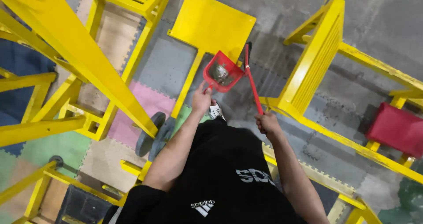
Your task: Sweeping debris from the gym floor into a handheld dustpan using a small broom.
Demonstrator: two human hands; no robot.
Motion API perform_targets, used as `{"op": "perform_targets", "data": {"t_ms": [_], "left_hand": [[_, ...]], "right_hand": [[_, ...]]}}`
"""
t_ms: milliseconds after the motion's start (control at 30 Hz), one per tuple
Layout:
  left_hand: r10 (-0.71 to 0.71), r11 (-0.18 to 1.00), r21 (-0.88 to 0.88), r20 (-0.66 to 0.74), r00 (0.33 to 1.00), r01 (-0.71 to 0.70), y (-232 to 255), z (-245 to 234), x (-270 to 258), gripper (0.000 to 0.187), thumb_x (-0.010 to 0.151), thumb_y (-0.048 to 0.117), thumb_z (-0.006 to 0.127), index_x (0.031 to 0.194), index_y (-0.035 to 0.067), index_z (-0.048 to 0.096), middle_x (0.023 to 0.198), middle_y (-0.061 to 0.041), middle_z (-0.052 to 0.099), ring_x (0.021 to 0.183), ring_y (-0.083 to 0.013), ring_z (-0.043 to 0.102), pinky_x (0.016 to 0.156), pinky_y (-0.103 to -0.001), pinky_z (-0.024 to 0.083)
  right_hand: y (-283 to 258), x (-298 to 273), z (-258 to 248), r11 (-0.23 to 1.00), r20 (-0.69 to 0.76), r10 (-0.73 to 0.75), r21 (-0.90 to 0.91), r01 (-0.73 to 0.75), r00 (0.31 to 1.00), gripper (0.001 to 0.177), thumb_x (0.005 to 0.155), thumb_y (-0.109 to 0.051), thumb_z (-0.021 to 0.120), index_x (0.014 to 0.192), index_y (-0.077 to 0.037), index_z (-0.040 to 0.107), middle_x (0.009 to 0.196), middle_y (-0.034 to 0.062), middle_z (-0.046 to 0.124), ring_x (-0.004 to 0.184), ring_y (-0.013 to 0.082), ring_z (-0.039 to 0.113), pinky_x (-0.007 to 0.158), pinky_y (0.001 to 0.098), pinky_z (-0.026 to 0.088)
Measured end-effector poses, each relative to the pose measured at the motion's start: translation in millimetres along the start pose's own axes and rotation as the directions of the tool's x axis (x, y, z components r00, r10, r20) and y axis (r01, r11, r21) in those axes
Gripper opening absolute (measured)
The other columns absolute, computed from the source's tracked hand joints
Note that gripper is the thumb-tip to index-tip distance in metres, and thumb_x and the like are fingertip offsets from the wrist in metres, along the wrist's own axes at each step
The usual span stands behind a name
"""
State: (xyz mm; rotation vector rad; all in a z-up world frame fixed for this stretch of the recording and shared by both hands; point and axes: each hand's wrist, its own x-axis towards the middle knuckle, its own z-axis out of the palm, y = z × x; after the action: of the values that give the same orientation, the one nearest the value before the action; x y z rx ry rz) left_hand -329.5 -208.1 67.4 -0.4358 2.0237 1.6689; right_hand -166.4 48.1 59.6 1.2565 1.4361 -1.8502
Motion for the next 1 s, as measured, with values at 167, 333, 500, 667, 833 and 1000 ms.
{"op": "perform_targets", "data": {"t_ms": [167,333,500,667,833,1000], "left_hand": [[-0.028,0.998,0.056,0.017,0.999,0.027,20,-11,17,0.053,0.1,0.012,0.056,0.152,0.013,0.046,0.082,-0.008,0.07,0.05,-0.0175,0.067,0.047,-0.035,0.058],[0.047,0.994,0.092,0.057,0.997,-0.052,31,-12,31,0.055,0.099,0.009,0.056,0.153,0.015,0.046,0.079,-0.009,0.068,0.047,-0.0175,0.064,0.045,-0.035,0.055],[0.035,0.999,-0.039,0.032,0.999,-0.033,35,-4,63,0.056,0.101,0.009,0.056,0.155,0.011,0.042,0.076,-0.008,0.063,0.047,-0.0152,0.06,0.044,-0.035,0.056],[0.052,0.999,-0.016,0.036,0.998,-0.051,73,19,96,0.055,0.101,0.01,0.055,0.155,0.01,0.039,0.084,-0.009,0.066,0.047,-0.0161,0.061,0.044,-0.035,0.056],[0.853,0.326,0.554,0.178,0.491,-0.766,23,60,201,0.022,0.118,0.015,0.056,0.138,0.021,0.05,0.113,-0.007,0.073,0.092,-0.0218,0.075,0.079,-0.036,0.063],[0.027,1.0,-0.002,0.048,0.998,-0.027,141,141,205,0.056,0.104,0.011,0.054,0.158,0.011,0.038,0.08,-0.012,0.058,0.049,-0.0152,0.059,0.047,-0.036,0.057]], "right_hand": [[-17,27,15,0.995,0.024,-0.103,0.015,0.102,0.994,0.016,0.093,-0.017,0.063,0.082,-0.012,0.052,0.06,-0.0014,0.048,0.043,0.0092,0.044,0.037,0.028,0.031],[-65,16,29,0.992,-0.065,-0.091,-0.089,0.085,0.994,0.014,0.093,-0.022,0.064,0.085,-0.012,0.057,0.059,-0.0001,0.051,0.044,0.0107,0.047,0.037,0.0281,0.035],[-100,48,18,0.996,-0.049,-0.078,-0.039,0.076,0.996,0.014,0.091,-0.021,0.063,0.084,-0.01,0.058,0.058,0.0015,0.053,0.042,0.0136,0.047,0.036,0.0303,0.032],[-151,82,-8,0.991,-0.069,-0.117,-0.072,0.112,0.991,0.016,0.092,-0.021,0.065,0.082,-0.01,0.058,0.06,0.0,0.055,0.044,0.0112,0.05,0.038,0.0286,0.036],[-205,123,-57,0.989,0.018,-0.146,-0.015,0.146,0.989,0.019,0.091,-0.024,0.065,0.08,-0.01,0.057,0.057,0.0001,0.049,0.041,0.0115,0.042,0.036,0.0302,0.027],[-259,163,-120,0.986,-0.015,-0.119,-0.123,0.116,0.993,0.018,0.091,-0.025,0.064,0.084,-0.009,0.06,0.059,0.0016,0.051,0.042,0.0125,0.044,0.037,0.0306,0.032]]}}
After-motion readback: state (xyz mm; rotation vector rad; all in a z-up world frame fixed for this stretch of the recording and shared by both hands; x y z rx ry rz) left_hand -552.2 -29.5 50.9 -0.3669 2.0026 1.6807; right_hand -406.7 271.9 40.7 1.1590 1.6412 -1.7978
